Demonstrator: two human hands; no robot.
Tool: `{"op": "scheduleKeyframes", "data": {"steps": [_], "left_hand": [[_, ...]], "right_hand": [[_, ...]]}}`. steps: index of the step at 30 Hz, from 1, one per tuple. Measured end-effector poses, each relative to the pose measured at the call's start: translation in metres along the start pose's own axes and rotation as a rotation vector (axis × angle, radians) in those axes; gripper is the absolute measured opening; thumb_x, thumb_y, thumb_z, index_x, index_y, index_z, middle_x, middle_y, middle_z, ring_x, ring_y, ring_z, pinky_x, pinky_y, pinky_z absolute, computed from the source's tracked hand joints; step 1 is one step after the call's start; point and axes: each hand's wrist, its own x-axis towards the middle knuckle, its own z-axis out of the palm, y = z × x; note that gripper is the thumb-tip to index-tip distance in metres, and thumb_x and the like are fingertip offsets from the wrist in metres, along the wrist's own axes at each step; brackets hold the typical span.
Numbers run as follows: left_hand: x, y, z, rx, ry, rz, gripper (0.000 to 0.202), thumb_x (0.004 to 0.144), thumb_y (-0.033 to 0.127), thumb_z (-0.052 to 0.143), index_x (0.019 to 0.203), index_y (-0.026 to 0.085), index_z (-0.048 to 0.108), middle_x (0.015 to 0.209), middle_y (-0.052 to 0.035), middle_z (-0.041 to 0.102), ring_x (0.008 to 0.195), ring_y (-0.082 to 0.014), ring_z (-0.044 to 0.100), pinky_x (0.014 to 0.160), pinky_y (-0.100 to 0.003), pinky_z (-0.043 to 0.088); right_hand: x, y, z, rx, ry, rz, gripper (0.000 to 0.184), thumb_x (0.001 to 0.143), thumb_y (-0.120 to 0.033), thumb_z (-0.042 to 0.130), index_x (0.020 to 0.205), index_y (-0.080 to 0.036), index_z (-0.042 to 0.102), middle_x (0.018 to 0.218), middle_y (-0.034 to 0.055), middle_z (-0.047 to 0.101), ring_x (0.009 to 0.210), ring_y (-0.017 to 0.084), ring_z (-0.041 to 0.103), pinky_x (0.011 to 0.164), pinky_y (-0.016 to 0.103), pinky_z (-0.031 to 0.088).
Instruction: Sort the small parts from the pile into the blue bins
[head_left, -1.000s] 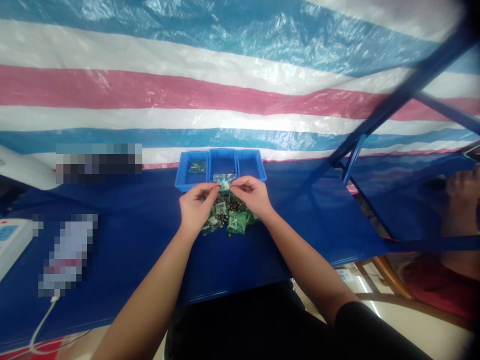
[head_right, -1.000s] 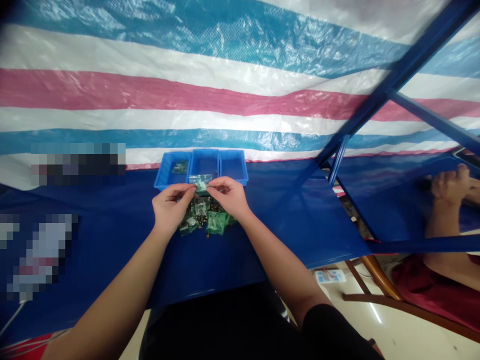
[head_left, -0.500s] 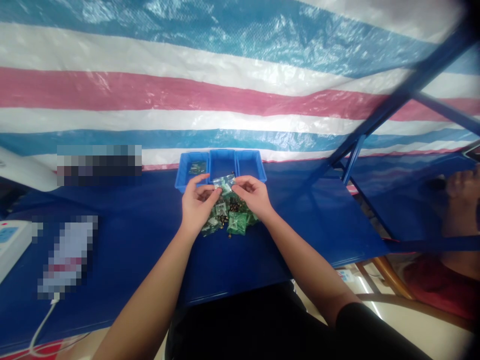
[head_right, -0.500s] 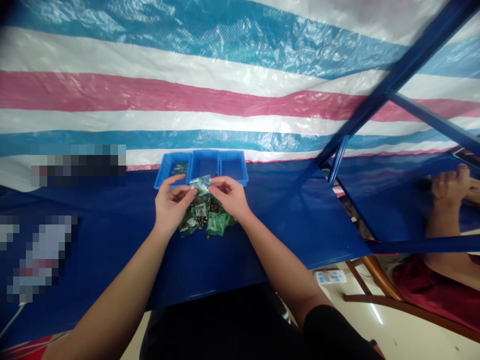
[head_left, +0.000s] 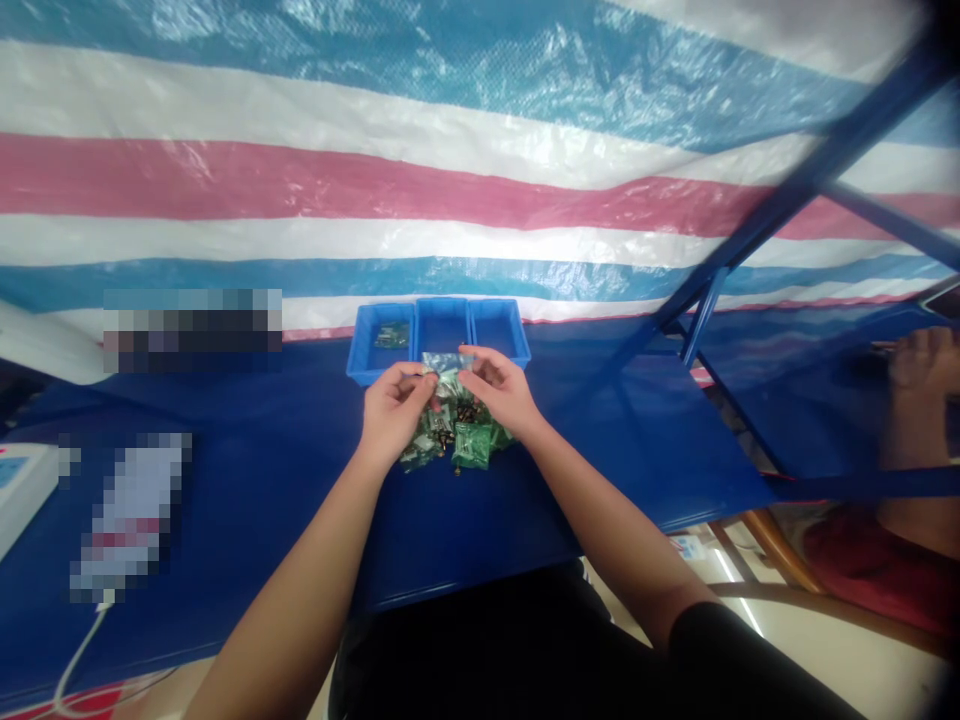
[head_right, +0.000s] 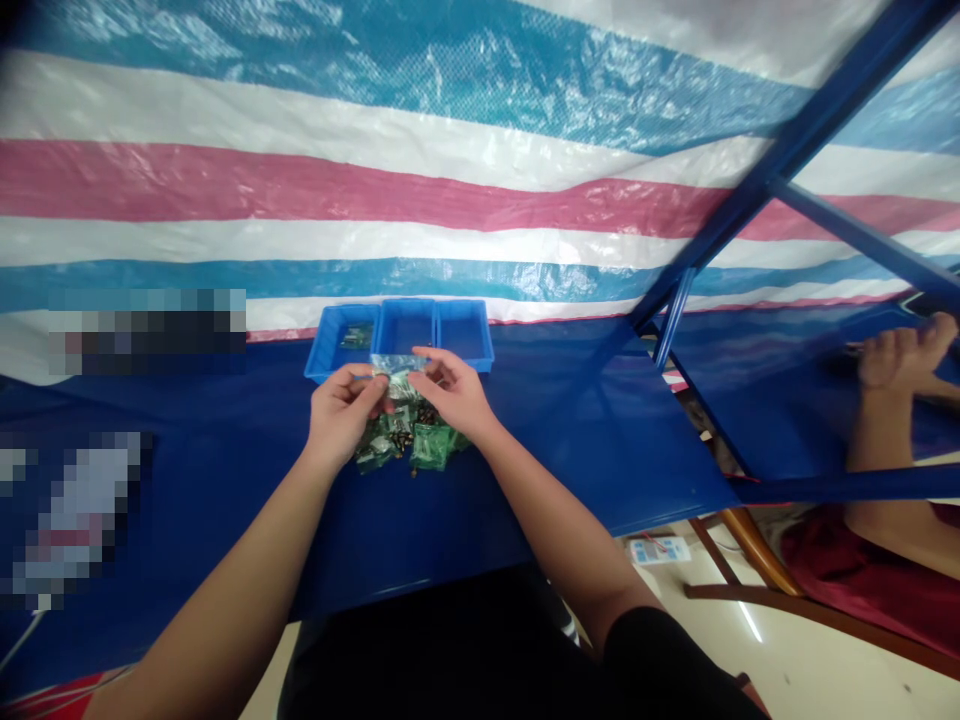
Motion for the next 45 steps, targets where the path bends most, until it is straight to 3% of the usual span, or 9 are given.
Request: {"op": "scheduleKeyframes", "data": {"steps": [7,14,17,21,28,32,37,41,45], "left_hand": [[0.003,-0.002,-0.003,-0.008,0.069,0.023,0.024,0.08,0.036,0.073,0.078,0.019,0.056,0.06,0.0023,0.059,0.046,-0.0072,0.049,0.045,-0.019,0.035],[0.005,0.007,-0.001,-0.255,0.088,-0.097,0.032,0.078,0.033,0.074,0.07,0.02,0.047,0.051,0.008,0.041,0.039,-0.0071,0.043,0.034,-0.019,0.024],[0.01,0.009,-0.004,-0.341,0.2,-0.103,0.026,0.077,0.033,0.074,0.083,0.02,0.053,0.063,0.0035,0.058,0.048,-0.0104,0.056,0.037,-0.019,0.033],[0.015,0.004,-0.01,-0.37,0.305,-0.161,0.042,0.079,0.035,0.068,0.115,0.019,0.052,0.091,-0.008,0.072,0.065,-0.0188,0.069,0.044,-0.024,0.045],[0.017,-0.004,-0.015,-0.172,0.374,-0.076,0.022,0.079,0.029,0.063,0.098,0.018,0.06,0.067,0.0001,0.064,0.051,-0.0125,0.06,0.039,-0.02,0.038],[0.015,-0.003,-0.013,-0.072,0.362,-0.053,0.016,0.08,0.029,0.061,0.091,0.017,0.063,0.063,0.0009,0.062,0.047,-0.0092,0.056,0.038,-0.017,0.033],[0.014,-0.004,-0.011,0.029,0.341,-0.023,0.015,0.082,0.028,0.06,0.091,0.017,0.064,0.063,0.0009,0.061,0.047,-0.008,0.054,0.042,-0.017,0.036],[0.013,-0.005,-0.012,0.062,0.341,-0.028,0.015,0.083,0.029,0.06,0.092,0.018,0.065,0.064,0.001,0.061,0.048,-0.0081,0.054,0.044,-0.017,0.038],[0.011,-0.005,-0.011,0.058,0.33,-0.024,0.015,0.084,0.029,0.06,0.092,0.018,0.065,0.064,0.0011,0.061,0.049,-0.0081,0.055,0.045,-0.017,0.038]], "right_hand": [[0.002,0.002,-0.001,0.03,0.035,0.074,0.028,0.076,-0.043,0.074,0.092,-0.02,0.07,0.07,0.0,0.065,0.054,0.01,0.052,0.05,0.025,0.044],[0.002,0.0,-0.002,0.049,0.028,0.125,0.037,0.077,-0.048,0.072,0.103,-0.021,0.068,0.076,0.0015,0.07,0.054,0.01,0.059,0.042,0.021,0.04],[0.002,0.002,-0.002,0.053,0.034,0.118,0.035,0.078,-0.047,0.071,0.1,-0.02,0.068,0.075,0.0016,0.07,0.055,0.01,0.06,0.044,0.021,0.041],[0.003,0.004,-0.003,0.054,0.038,0.094,0.028,0.079,-0.043,0.071,0.096,-0.02,0.069,0.073,0.0008,0.068,0.054,0.009,0.058,0.047,0.022,0.044],[0.002,0.004,-0.005,-0.075,0.043,0.089,0.027,0.083,-0.042,0.066,0.097,-0.02,0.07,0.069,0.0005,0.066,0.053,0.01,0.054,0.049,0.023,0.043],[0.001,0.006,-0.009,-0.35,0.021,0.03,0.023,0.085,-0.038,0.063,0.096,-0.02,0.072,0.063,-0.0013,0.062,0.054,0.011,0.053,0.055,0.025,0.043],[-0.003,0.0,-0.01,-0.681,-0.125,-0.064,0.022,0.085,-0.034,0.062,0.1,-0.021,0.073,0.073,0.0009,0.068,0.065,0.014,0.061,0.066,0.028,0.048],[-0.007,-0.006,-0.003,-0.741,-0.271,-0.221,0.031,0.084,-0.032,0.066,0.113,-0.022,0.069,0.11,0.0073,0.07,0.1,0.021,0.062,0.087,0.034,0.05],[-0.009,-0.001,0.002,-0.788,-0.375,-0.299,0.039,0.082,-0.031,0.07,0.119,-0.019,0.066,0.112,0.0098,0.07,0.105,0.025,0.058,0.095,0.041,0.046]]}}
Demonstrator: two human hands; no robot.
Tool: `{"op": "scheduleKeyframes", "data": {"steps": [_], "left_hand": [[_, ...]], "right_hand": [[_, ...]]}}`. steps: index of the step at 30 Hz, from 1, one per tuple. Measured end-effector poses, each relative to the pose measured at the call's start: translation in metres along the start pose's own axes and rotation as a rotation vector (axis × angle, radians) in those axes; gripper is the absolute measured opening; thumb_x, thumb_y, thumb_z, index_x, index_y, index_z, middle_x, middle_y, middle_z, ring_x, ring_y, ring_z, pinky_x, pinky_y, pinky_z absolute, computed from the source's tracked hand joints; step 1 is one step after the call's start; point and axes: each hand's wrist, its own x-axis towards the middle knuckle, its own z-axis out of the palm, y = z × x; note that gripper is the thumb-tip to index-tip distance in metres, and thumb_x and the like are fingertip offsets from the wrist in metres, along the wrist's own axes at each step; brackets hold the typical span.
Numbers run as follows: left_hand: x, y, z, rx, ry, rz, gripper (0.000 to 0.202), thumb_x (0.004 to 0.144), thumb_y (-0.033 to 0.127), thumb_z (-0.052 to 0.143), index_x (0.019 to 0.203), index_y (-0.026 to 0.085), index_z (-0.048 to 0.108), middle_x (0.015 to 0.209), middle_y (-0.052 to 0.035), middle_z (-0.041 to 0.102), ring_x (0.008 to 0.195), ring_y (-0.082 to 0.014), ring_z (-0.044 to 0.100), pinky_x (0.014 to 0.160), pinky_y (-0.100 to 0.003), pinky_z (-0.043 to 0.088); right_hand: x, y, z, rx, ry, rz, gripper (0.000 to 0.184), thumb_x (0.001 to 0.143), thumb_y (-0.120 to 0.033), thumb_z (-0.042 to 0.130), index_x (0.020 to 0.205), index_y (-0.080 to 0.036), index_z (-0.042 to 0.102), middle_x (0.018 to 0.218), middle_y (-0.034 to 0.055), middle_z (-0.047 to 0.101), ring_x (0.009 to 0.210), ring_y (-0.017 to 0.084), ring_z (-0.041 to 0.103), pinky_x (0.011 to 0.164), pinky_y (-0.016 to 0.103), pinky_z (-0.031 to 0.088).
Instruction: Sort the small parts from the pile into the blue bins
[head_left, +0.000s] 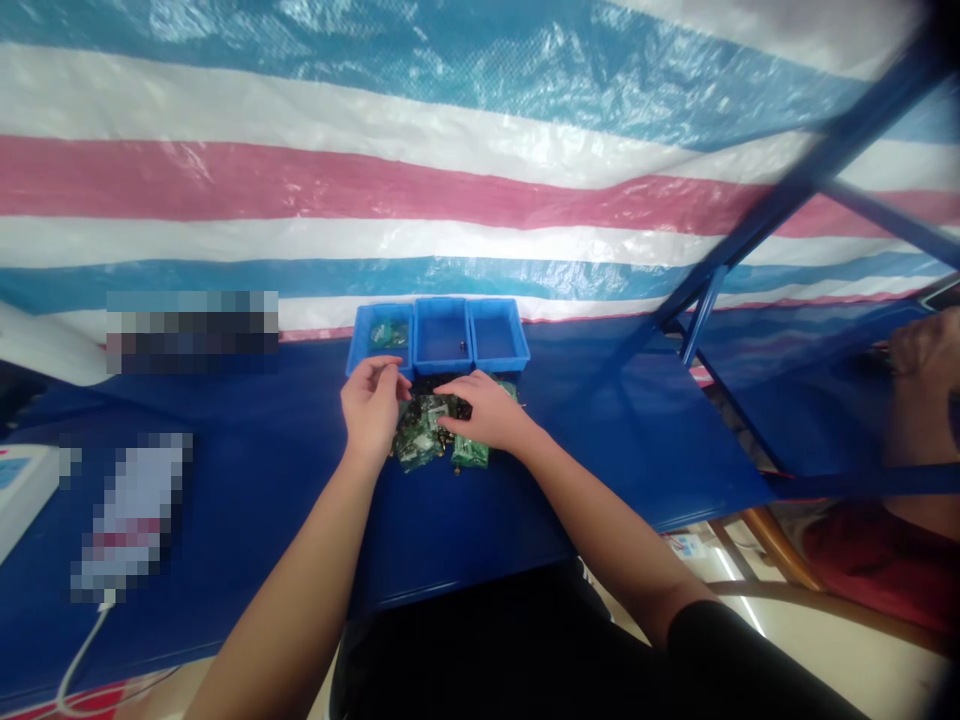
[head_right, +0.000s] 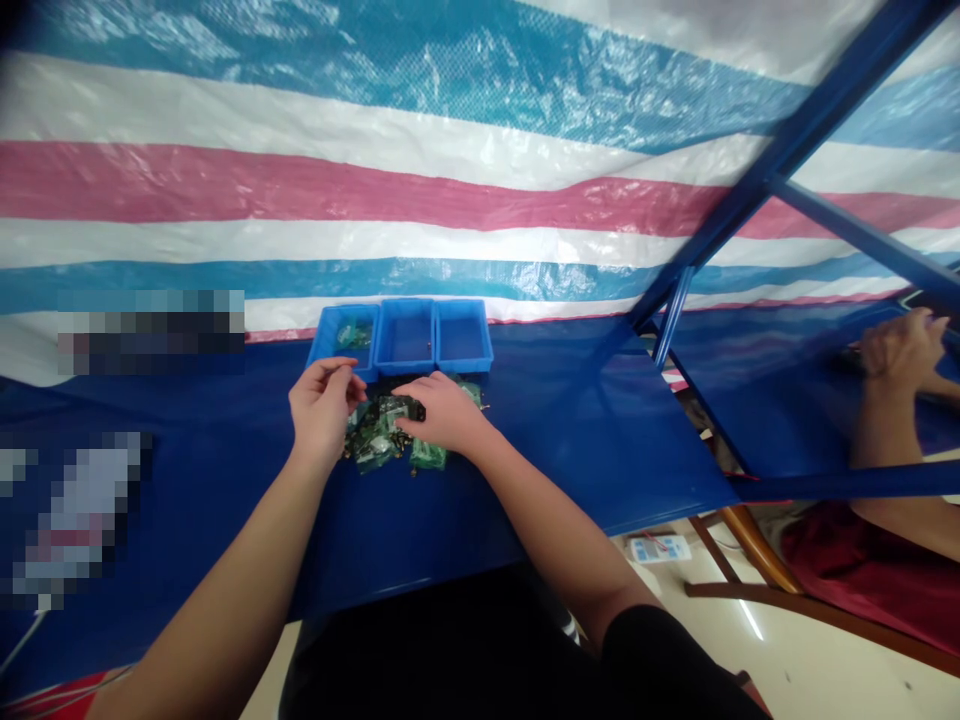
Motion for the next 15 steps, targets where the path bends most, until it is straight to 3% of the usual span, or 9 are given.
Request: {"op": "scheduleKeyframes", "data": {"steps": [8,15], "left_hand": [[-0.0016,-0.0014,0.0009,0.01,-0.047,0.013,0.018,0.083,0.031,0.062,0.093,0.017,0.066,0.065,0.0,0.062,0.051,-0.0088,0.056,0.048,-0.018,0.041],[-0.0077,0.001,0.0019,0.141,-0.173,0.113,0.022,0.087,0.033,0.06,0.099,0.017,0.068,0.072,-0.0008,0.063,0.058,-0.01,0.057,0.059,-0.021,0.046]], "right_hand": [[0.0003,0.0029,0.0025,0.065,0.063,0.055,0.046,0.082,-0.02,0.066,0.127,-0.023,0.061,0.107,0.0082,0.064,0.099,0.023,0.057,0.09,0.039,0.049],[0.0023,0.0032,0.0036,0.37,0.218,0.177,0.037,0.082,-0.026,0.066,0.119,-0.025,0.065,0.098,0.0034,0.067,0.068,0.012,0.058,0.071,0.03,0.054]]}}
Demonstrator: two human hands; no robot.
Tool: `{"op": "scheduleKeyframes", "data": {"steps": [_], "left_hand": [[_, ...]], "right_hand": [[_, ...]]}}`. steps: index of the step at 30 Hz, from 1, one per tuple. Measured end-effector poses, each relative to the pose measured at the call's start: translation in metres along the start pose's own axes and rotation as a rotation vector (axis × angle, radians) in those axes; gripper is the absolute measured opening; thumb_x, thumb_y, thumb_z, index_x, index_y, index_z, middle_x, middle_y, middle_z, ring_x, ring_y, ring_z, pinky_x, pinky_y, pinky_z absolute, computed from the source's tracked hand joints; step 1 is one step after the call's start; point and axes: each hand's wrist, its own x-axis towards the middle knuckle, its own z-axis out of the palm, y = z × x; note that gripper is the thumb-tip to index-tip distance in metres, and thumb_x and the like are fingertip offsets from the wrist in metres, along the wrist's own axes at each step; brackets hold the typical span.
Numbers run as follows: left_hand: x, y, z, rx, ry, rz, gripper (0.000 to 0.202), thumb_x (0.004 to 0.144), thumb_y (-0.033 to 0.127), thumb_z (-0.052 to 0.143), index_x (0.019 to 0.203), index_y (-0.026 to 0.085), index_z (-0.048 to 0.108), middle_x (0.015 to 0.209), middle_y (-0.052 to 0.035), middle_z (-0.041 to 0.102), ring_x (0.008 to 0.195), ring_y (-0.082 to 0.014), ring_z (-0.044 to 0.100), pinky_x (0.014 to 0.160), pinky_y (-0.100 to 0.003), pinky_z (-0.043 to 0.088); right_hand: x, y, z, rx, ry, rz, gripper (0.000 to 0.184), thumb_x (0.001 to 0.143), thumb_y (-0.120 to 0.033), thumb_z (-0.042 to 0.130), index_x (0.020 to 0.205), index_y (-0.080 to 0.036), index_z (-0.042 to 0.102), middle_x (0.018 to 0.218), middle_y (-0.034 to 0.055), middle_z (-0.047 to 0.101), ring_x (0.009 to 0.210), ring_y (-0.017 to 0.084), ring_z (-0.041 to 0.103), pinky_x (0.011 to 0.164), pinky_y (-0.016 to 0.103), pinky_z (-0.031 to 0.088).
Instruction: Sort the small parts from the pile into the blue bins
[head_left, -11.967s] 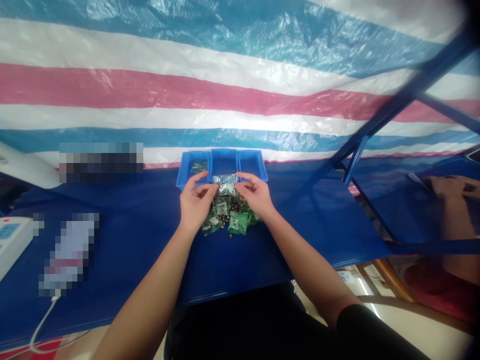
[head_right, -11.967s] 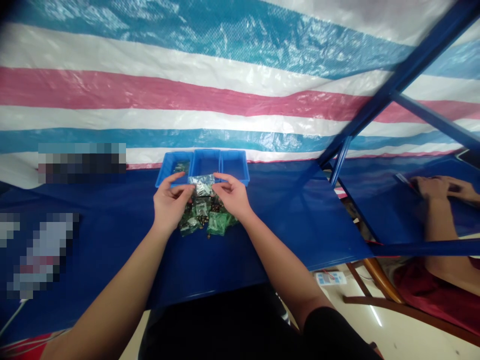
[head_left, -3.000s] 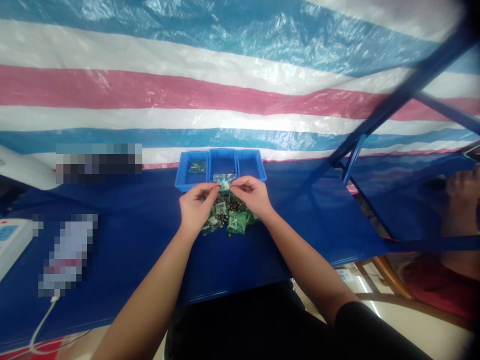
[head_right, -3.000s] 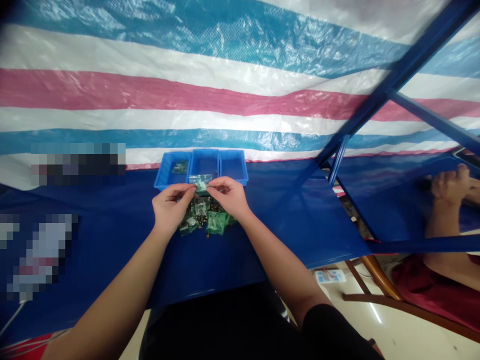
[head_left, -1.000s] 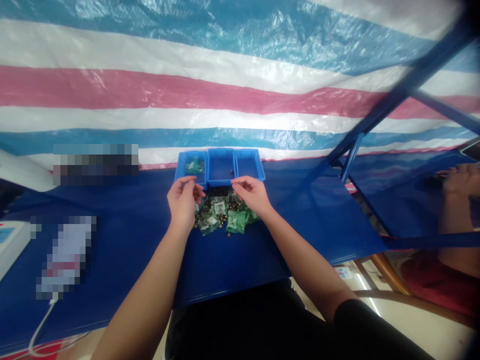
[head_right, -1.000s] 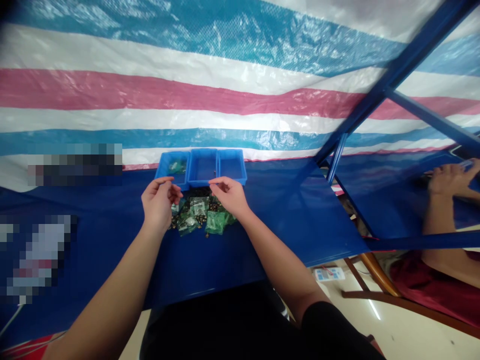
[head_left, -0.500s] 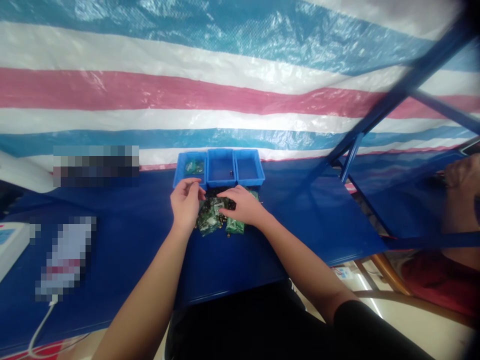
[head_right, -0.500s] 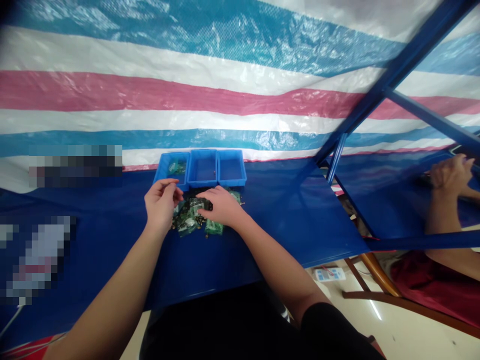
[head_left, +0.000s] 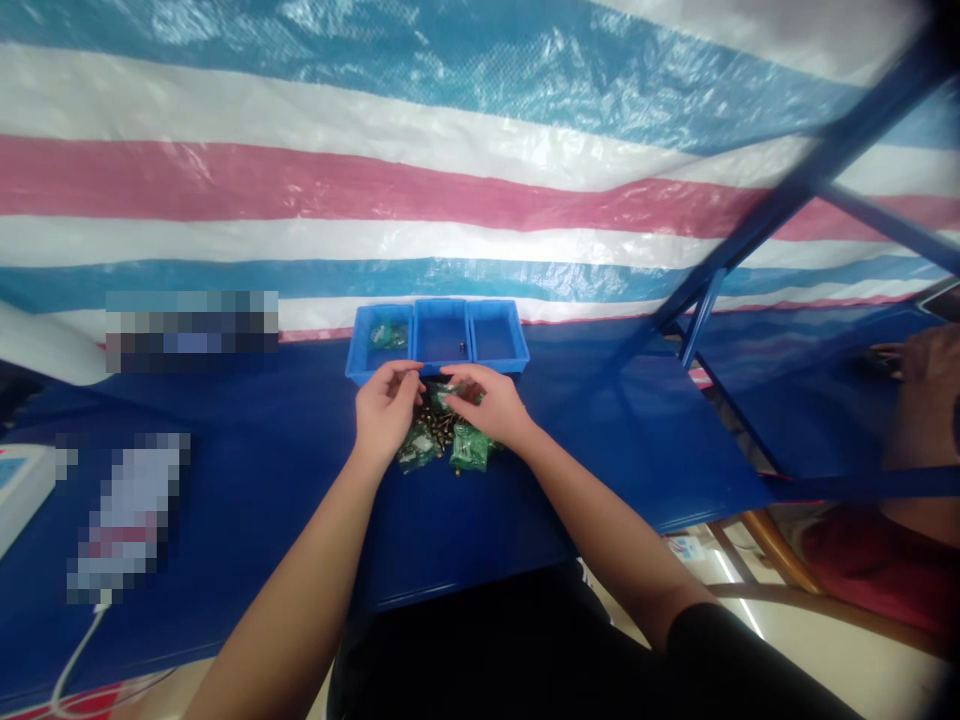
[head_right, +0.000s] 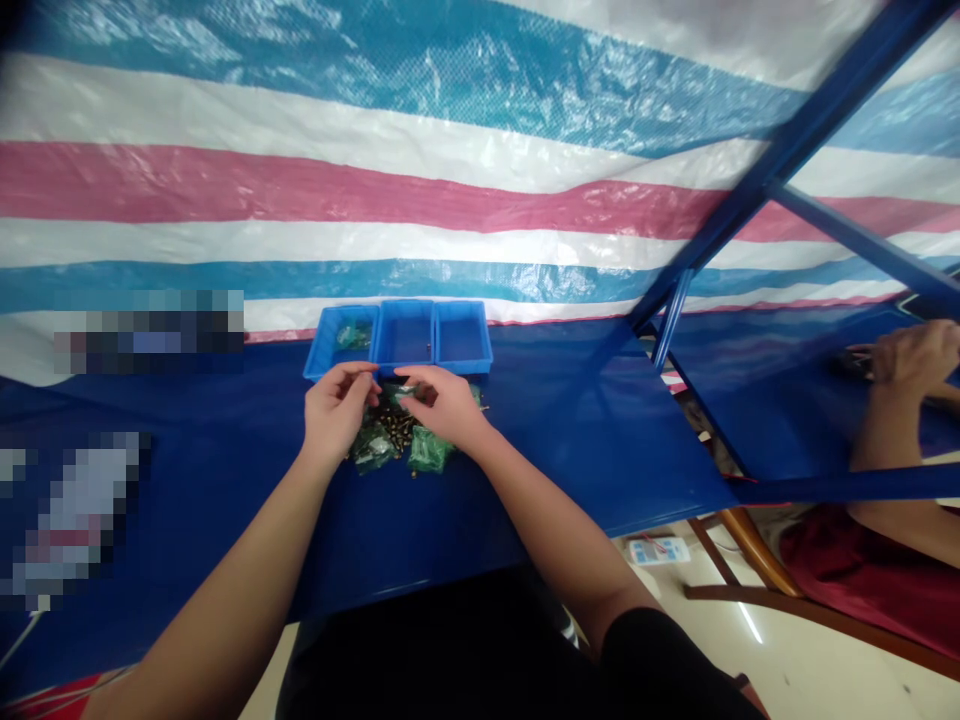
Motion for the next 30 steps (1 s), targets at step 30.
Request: {"op": "scheduleKeyframes", "data": {"steps": [30], "left_hand": [[-0.0029,0.0009,0.0036,-0.037,-0.086,-0.075,0.016,0.082,0.036,0.068,0.08,0.02,0.067,0.052,0.002,0.055,0.048,-0.0107,0.047,0.049,-0.021,0.036]], "right_hand": [[0.0065,0.0037,-0.0015,0.3,0.219,0.206,0.027,0.079,-0.045,0.069,0.088,-0.019,0.071,0.073,0.0016,0.067,0.062,0.013,0.058,0.061,0.027,0.048]]}}
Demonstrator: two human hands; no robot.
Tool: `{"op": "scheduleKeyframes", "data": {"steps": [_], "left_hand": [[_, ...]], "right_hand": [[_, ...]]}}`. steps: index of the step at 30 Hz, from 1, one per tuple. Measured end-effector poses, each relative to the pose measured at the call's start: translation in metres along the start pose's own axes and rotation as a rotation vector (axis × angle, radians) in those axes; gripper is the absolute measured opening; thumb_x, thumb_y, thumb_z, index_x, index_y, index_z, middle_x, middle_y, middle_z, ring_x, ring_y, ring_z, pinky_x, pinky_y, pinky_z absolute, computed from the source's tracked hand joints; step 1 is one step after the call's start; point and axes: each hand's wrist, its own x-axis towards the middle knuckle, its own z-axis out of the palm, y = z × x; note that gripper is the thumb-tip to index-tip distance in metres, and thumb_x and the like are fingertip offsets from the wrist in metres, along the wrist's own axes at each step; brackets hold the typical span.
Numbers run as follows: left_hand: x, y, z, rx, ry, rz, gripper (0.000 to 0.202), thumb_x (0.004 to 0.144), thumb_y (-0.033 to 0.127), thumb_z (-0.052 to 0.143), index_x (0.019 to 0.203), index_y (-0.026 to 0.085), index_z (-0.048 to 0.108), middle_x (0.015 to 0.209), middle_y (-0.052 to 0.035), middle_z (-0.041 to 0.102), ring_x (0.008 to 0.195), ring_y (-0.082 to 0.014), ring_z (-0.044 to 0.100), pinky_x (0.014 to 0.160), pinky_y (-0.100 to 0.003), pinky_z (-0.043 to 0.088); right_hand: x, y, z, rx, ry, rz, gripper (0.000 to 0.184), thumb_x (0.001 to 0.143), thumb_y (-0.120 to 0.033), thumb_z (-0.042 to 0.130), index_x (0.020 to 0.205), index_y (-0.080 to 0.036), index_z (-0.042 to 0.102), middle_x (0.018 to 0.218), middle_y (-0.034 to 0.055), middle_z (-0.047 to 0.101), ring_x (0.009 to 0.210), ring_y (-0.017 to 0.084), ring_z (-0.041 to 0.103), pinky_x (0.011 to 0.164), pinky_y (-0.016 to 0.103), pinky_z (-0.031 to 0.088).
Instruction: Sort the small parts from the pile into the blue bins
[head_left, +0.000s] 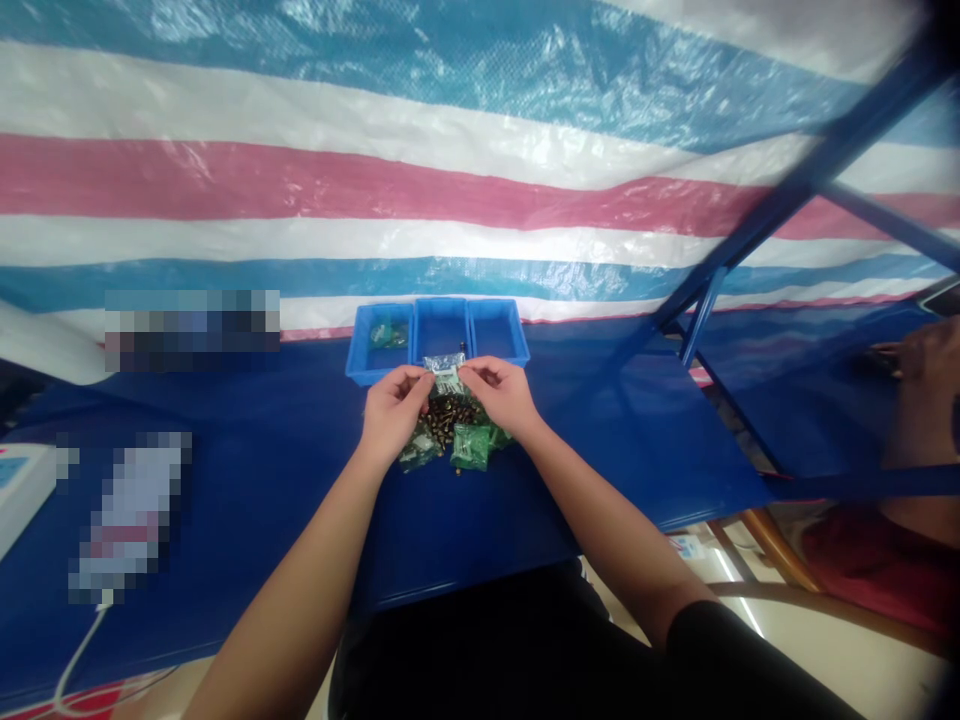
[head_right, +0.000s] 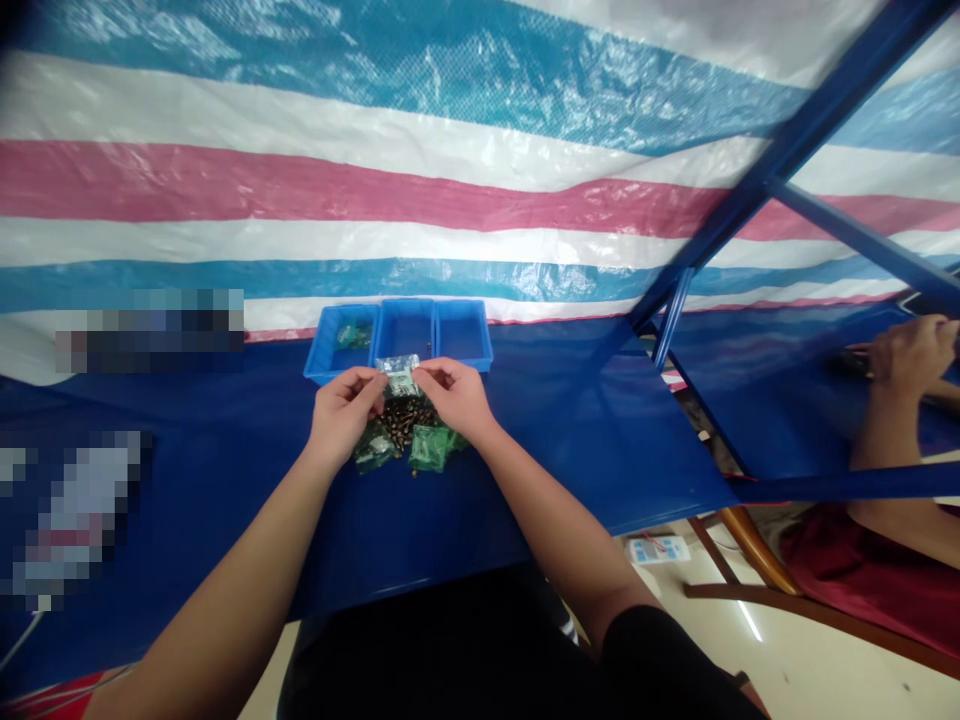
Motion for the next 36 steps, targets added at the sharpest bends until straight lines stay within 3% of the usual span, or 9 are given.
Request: {"op": "scheduleKeyframes", "data": {"steps": [12,23,26,31,33,36], "left_hand": [[-0.0018,0.0026,-0.0005,0.07,0.039,0.03,0.018,0.083,0.034,0.066,0.074,0.019,0.064,0.054,0.0018,0.056,0.05,-0.01,0.048,0.052,-0.021,0.038],[-0.0017,0.0043,0.0009,0.019,0.039,-0.023,0.021,0.08,0.038,0.071,0.087,0.018,0.069,0.049,0.0031,0.055,0.042,-0.0085,0.047,0.045,-0.02,0.037],[-0.0026,0.0066,0.0023,-0.022,0.028,-0.046,0.024,0.08,0.039,0.071,0.091,0.018,0.067,0.05,0.003,0.058,0.037,-0.0077,0.045,0.04,-0.019,0.034],[-0.0014,0.006,0.0006,-0.134,-0.001,0.043,0.023,0.084,0.039,0.066,0.089,0.017,0.066,0.076,-0.0046,0.072,0.056,-0.0123,0.063,0.051,-0.022,0.045],[-0.0005,0.0032,-0.0004,-0.088,0.02,0.071,0.024,0.086,0.039,0.063,0.084,0.016,0.068,0.073,-0.0037,0.07,0.058,-0.012,0.062,0.054,-0.022,0.047],[0.0004,-0.0019,0.0,-0.014,0.068,0.08,0.021,0.082,0.038,0.069,0.086,0.017,0.069,0.073,-0.0023,0.069,0.061,-0.0117,0.062,0.056,-0.022,0.048]], "right_hand": [[-0.0029,-0.0026,-0.0005,-0.14,0.001,-0.053,0.023,0.082,-0.041,0.066,0.088,-0.02,0.072,0.081,0.0041,0.072,0.07,0.016,0.063,0.068,0.03,0.051],[-0.0013,-0.0011,-0.0026,-0.129,0.056,-0.047,0.023,0.081,-0.042,0.068,0.085,-0.019,0.072,0.078,0.0032,0.071,0.065,0.014,0.061,0.065,0.027,0.05],[-0.0033,-0.0045,-0.0012,-0.071,0.01,0.001,0.026,0.081,-0.044,0.067,0.088,-0.019,0.07,0.07,0.0022,0.07,0.059,0.013,0.06,0.059,0.026,0.049],[-0.0021,-0.008,-0.002,0.054,-0.07,0.048,0.03,0.087,-0.046,0.058,0.094,-0.019,0.069,0.088,0.0049,0.075,0.069,0.014,0.068,0.059,0.024,0.05],[-0.0007,-0.0068,-0.0029,0.054,-0.064,0.064,0.031,0.089,-0.047,0.056,0.093,-0.02,0.07,0.085,0.0042,0.074,0.071,0.015,0.069,0.059,0.024,0.05],[0.0005,-0.0024,-0.003,0.052,-0.038,0.043,0.027,0.08,-0.044,0.069,0.092,-0.019,0.071,0.085,0.0044,0.074,0.075,0.016,0.069,0.069,0.028,0.054]]}}
